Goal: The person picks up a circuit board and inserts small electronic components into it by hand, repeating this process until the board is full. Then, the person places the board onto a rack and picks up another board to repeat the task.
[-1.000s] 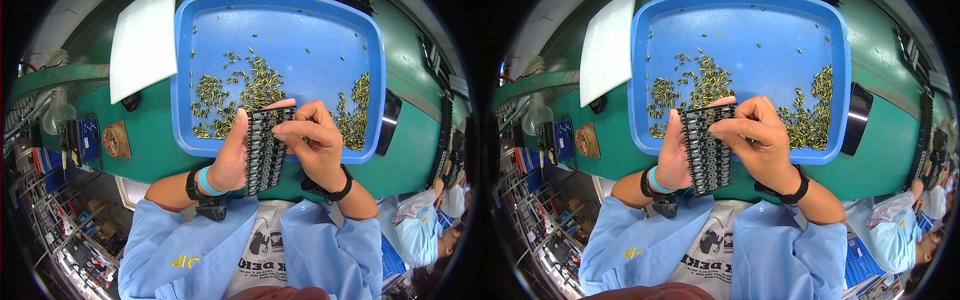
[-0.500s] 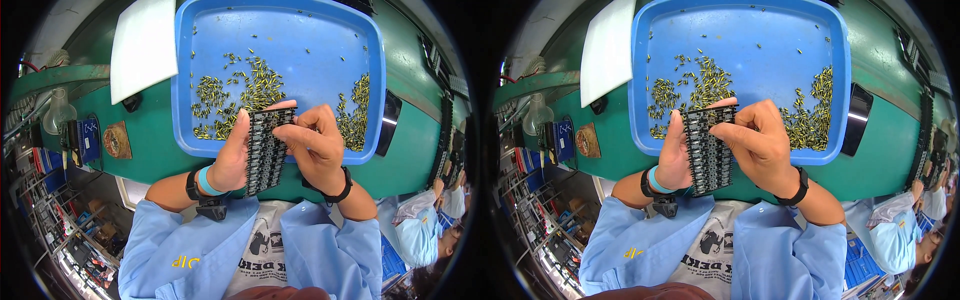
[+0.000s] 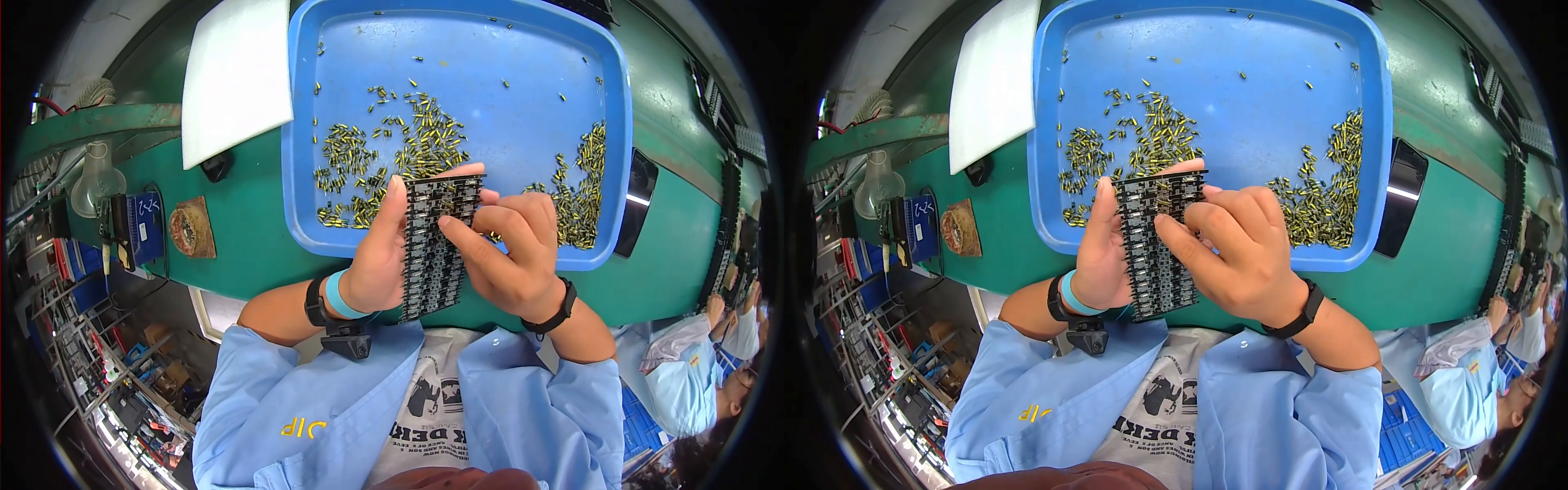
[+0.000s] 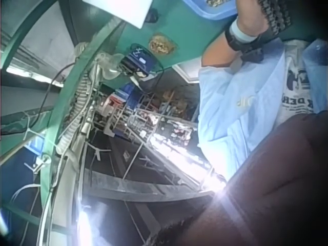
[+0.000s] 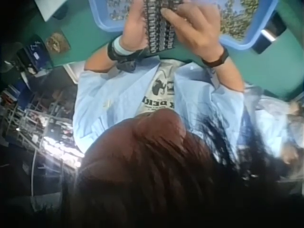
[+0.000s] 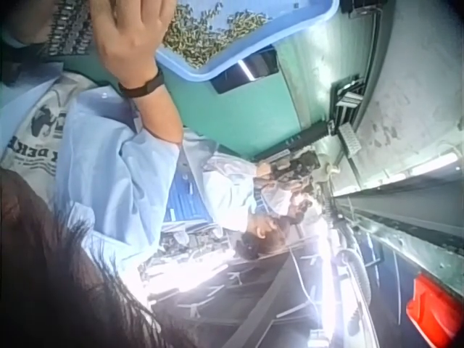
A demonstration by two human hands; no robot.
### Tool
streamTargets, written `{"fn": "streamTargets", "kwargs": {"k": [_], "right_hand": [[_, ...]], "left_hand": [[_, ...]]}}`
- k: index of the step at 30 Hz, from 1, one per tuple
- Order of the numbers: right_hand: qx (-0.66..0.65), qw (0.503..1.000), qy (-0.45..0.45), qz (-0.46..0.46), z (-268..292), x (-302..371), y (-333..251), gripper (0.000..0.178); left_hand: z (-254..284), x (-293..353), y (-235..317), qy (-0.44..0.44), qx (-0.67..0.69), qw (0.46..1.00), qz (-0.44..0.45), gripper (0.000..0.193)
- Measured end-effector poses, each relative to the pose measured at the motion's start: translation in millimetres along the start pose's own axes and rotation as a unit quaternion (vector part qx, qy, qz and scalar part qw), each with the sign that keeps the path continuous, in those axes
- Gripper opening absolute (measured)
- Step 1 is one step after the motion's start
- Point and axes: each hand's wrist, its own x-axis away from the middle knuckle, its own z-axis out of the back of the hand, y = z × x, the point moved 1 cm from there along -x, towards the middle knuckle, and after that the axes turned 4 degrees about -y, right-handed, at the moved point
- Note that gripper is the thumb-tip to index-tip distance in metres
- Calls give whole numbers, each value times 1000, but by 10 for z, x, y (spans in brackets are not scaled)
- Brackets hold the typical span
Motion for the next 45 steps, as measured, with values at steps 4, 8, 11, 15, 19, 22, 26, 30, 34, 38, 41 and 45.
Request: {"fn": "streamTargets", "kwargs": {"k": [4,8,11,15,19,22,26,30,34,38,41,45], "right_hand": [[29,999,-20,-7,10,-15,-38,47],[21,999,-44,-22,18,-51,-28,46],[-55,994,-32,-90,57,-50,53,43],[-165,965,-57,-197,107,35,305,36],[-98,963,-200,-153,19,105,367,25],[-69,964,-235,-107,-23,116,301,21],[-22,957,-268,-107,-15,111,245,18],[53,946,-304,-97,33,105,202,17],[93,944,-303,-92,35,117,192,15],[-40,968,-203,-140,33,141,348,21],[-38,970,-180,-162,203,24,352,28],[28,945,-246,-212,491,21,362,25]], "left_hand": [[-11,-29,29,43,40,998,11,84],[19,-44,74,65,59,996,20,87],[81,-28,83,29,80,996,8,88],[92,-38,77,-26,108,993,-29,90],[73,-56,72,1,92,995,-34,93],[104,-39,60,7,95,995,-26,95],[128,-33,47,-4,85,996,-7,95],[121,-32,43,-1,76,997,-6,95],[119,-46,36,10,79,997,-13,93],[130,-66,30,6,100,995,-6,91],[110,-78,41,11,96,995,-26,88],[145,-82,47,7,106,994,-29,88]]}}
